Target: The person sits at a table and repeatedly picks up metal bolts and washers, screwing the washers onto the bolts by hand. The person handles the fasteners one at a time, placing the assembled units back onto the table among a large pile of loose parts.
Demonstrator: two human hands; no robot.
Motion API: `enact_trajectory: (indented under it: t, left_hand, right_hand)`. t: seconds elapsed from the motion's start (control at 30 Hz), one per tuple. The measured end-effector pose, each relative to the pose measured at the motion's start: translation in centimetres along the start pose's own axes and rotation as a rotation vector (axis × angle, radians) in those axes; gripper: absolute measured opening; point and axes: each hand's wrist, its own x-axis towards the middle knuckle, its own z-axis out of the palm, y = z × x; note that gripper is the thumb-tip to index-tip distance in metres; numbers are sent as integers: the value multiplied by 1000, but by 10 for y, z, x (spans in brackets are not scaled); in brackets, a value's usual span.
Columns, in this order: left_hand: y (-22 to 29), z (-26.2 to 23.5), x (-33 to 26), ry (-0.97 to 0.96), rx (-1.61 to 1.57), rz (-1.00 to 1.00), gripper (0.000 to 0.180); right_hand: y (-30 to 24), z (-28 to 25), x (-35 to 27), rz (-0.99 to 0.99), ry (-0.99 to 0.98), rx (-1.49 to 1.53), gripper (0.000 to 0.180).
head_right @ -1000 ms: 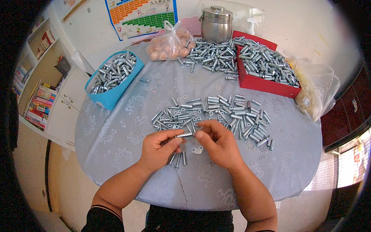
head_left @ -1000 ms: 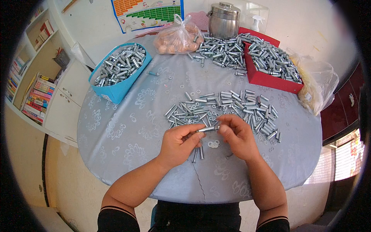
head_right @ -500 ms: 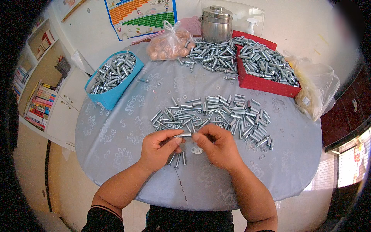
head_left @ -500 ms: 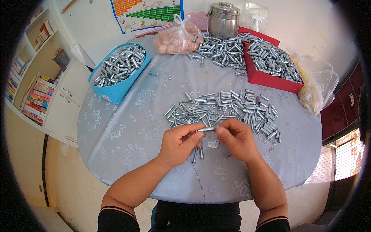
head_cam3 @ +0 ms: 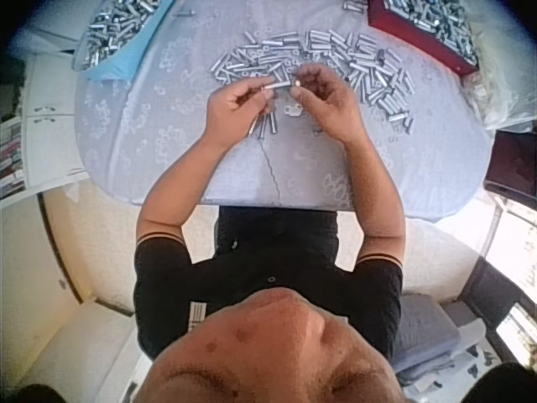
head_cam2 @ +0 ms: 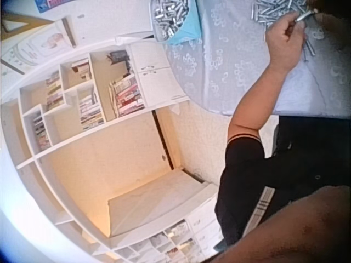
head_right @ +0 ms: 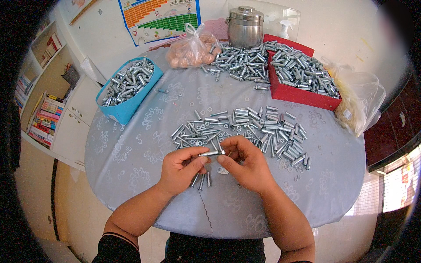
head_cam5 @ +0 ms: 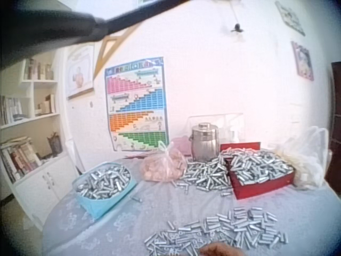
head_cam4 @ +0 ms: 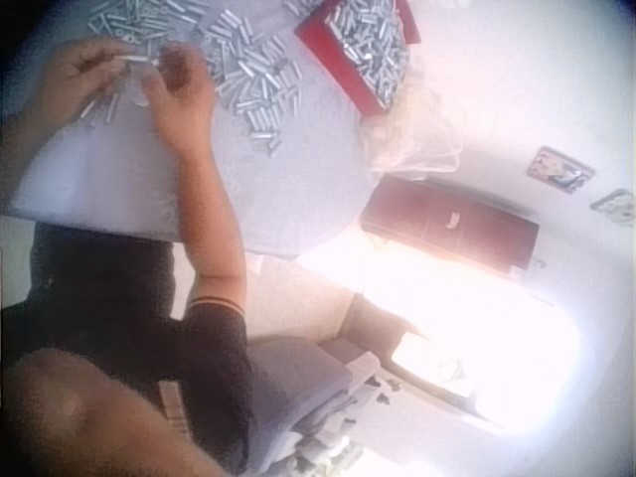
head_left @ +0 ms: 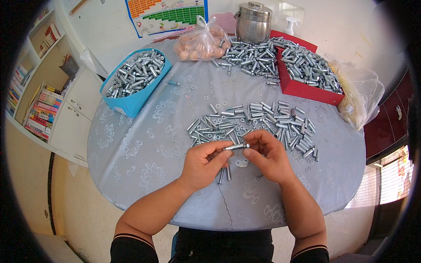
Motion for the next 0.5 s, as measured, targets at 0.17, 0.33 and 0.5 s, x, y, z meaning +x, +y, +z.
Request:
enact_trajectory:
  t: [0.17,0.33,0.5]
  left_hand:
    - [1,1,-1,5,-8,-4,25]
    - [1,0,0,4,-19,-6,24]
    - [1,1,-1,-3,-16,-5,24]
  right_hand:
    - [5,-12,0,119,-91,-213,17]
    - [-2,0,0,-31,-8,-89,16]
    - [0,-6,-1,43,-40,-150,16]
